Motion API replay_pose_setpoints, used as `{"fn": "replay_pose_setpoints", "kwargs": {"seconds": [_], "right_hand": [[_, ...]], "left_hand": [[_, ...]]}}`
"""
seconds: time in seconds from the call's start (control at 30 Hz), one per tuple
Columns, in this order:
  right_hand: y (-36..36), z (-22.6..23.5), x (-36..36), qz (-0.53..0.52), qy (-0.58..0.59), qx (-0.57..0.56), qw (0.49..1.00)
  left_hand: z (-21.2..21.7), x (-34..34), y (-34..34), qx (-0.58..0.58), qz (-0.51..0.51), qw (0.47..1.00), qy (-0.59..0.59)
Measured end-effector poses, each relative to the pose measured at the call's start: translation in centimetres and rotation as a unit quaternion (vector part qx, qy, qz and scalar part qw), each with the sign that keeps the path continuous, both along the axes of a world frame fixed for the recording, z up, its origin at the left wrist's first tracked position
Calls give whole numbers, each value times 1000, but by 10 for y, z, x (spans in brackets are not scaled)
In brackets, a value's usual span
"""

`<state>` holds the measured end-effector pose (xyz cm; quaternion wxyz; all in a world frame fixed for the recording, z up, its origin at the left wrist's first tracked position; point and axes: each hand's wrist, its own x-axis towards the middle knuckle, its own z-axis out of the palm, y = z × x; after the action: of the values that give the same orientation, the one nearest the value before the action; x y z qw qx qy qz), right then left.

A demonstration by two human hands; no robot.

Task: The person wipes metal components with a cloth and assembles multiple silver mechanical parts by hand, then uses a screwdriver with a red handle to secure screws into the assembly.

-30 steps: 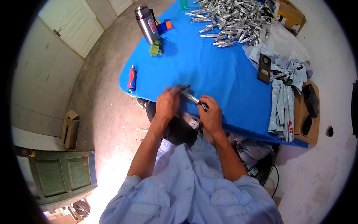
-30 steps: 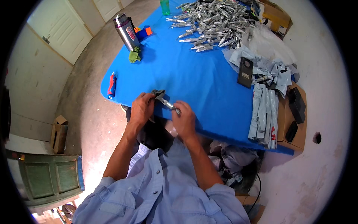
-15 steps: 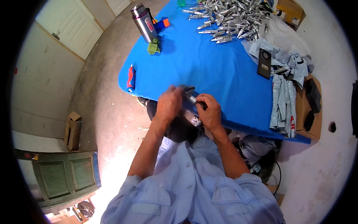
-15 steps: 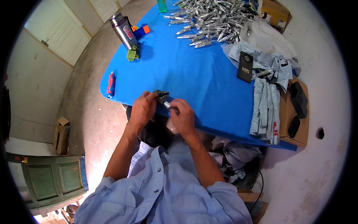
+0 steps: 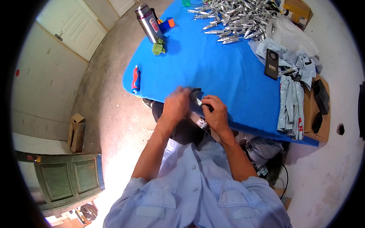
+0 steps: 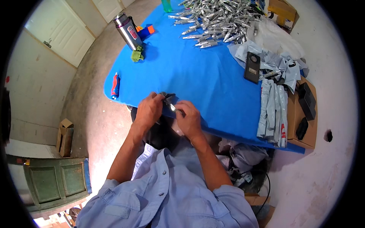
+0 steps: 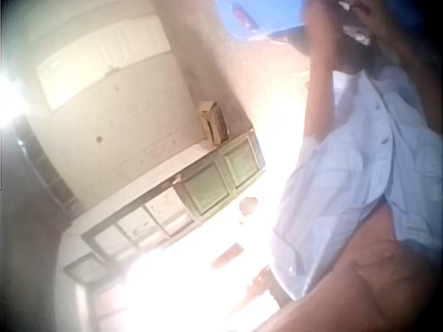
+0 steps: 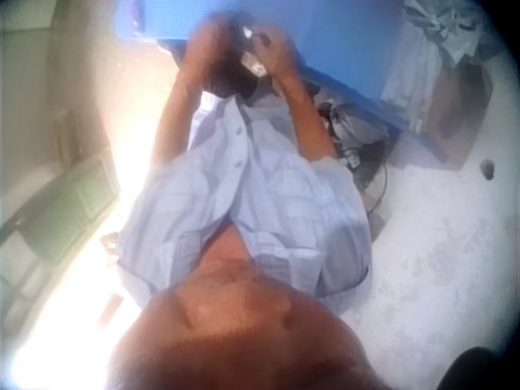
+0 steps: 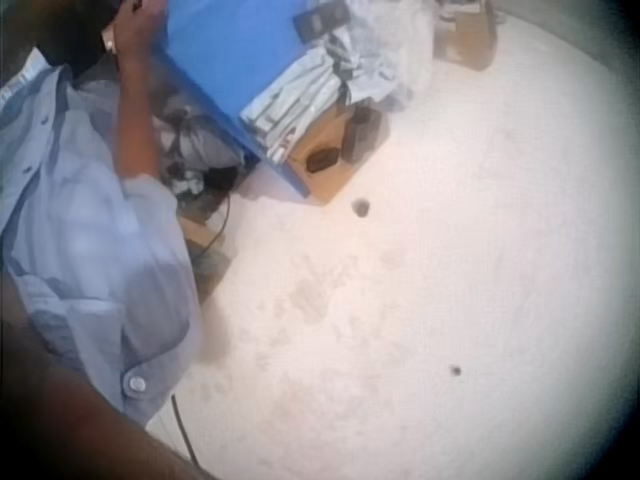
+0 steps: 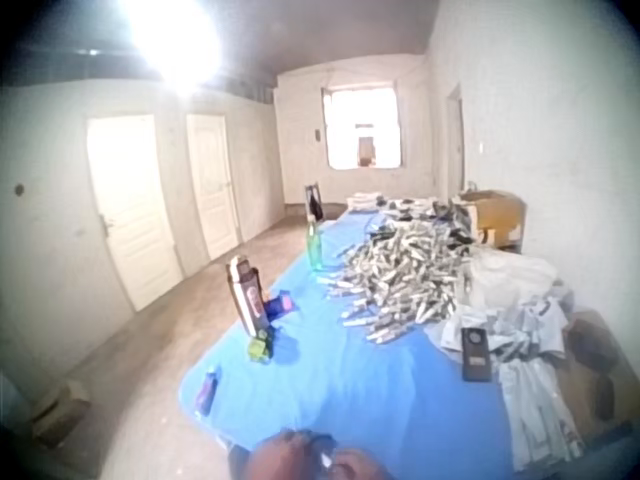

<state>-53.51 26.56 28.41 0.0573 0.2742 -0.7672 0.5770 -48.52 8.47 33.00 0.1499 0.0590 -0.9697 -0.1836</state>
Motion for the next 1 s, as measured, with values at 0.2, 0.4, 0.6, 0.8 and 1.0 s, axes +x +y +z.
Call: {"fn": "replay_pose_setpoints", "kwargs": {"seconds": [0.2, 0.4, 0.6, 0.8, 1.0], "right_hand": [[-2, 1, 1, -17, -39, -26, 999], [0, -4, 0, -26, 12, -8, 1000], [-3, -4, 0, -23, 2, -16, 1000], [-1, -6, 0, -20, -9, -28, 999], [-2, -1, -3, -20, 36, -10, 999]], "left_hand": [[0, 0, 6, 19, -29, 998, 45], [3, 10, 34, 10, -55, 997, 56], [-1, -1, 1, -20, -11, 999, 32], [2, 17, 43, 15, -86, 995, 49], [-1, 12, 21, -18, -55, 997, 43]]}}
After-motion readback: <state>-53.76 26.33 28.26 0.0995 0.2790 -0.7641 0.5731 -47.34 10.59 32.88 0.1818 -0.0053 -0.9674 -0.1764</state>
